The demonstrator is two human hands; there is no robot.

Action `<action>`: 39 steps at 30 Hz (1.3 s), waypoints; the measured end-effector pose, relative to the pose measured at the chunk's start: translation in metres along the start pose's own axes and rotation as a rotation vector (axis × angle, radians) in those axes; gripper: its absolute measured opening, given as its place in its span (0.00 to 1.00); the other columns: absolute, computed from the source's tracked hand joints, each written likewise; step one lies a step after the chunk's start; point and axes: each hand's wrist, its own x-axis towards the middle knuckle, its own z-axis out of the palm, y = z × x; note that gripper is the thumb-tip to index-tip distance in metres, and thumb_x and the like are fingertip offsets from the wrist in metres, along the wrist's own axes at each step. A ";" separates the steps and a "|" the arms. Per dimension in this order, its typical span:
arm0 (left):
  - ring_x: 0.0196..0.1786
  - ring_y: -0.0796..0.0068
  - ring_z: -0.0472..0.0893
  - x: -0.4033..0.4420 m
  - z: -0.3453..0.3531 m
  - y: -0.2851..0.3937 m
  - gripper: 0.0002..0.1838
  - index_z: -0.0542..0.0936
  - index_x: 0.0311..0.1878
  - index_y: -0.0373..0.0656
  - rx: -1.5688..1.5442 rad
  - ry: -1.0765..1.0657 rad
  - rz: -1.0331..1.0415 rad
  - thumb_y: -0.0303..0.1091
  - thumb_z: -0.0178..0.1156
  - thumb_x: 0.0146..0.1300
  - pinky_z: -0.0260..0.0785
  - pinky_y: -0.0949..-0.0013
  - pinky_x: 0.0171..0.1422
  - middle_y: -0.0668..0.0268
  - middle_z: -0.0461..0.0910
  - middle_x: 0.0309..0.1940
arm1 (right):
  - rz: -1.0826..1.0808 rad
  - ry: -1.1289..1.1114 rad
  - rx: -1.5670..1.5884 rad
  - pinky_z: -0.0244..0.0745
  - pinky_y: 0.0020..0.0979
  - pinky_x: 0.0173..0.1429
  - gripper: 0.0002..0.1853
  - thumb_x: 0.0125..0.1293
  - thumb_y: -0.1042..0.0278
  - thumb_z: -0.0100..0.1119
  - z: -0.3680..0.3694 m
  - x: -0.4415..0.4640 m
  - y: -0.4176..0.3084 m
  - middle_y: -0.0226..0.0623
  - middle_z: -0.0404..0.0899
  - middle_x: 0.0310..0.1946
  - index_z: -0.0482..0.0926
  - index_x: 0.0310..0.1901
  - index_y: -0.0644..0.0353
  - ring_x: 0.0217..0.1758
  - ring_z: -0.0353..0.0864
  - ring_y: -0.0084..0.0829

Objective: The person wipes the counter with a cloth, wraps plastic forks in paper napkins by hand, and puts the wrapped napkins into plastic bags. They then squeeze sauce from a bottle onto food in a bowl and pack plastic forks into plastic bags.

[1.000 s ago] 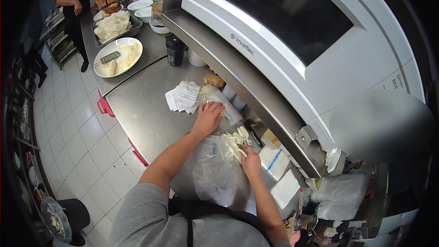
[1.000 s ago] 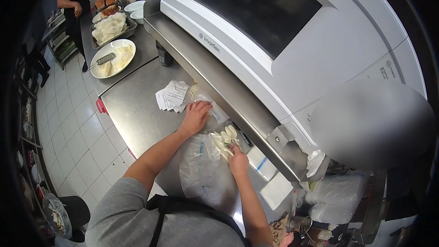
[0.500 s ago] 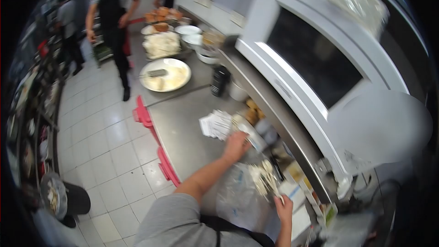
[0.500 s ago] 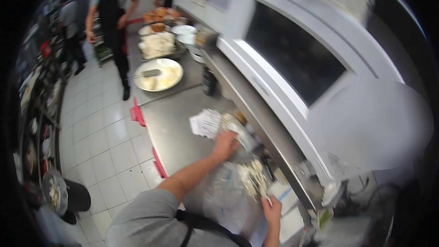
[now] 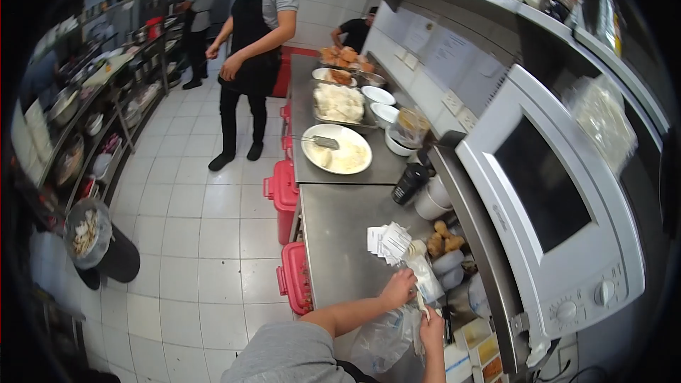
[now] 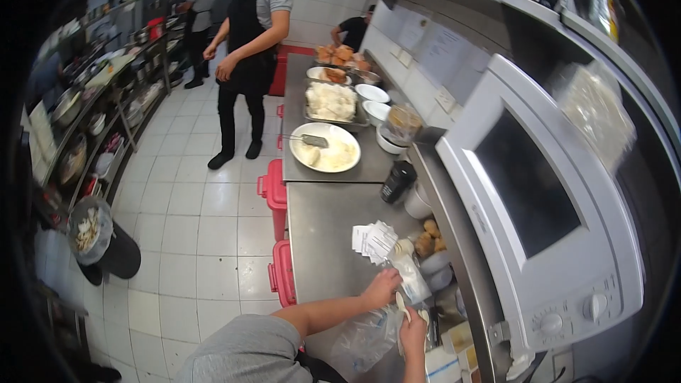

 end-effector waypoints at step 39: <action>0.46 0.51 0.74 0.011 0.002 0.004 0.10 0.77 0.37 0.36 -0.131 0.060 -0.108 0.22 0.61 0.48 0.67 0.55 0.52 0.55 0.76 0.40 | 0.164 -0.094 -0.076 0.75 0.46 0.46 0.17 0.60 0.66 0.57 0.043 0.053 0.051 0.53 0.81 0.36 0.80 0.53 0.50 0.42 0.80 0.53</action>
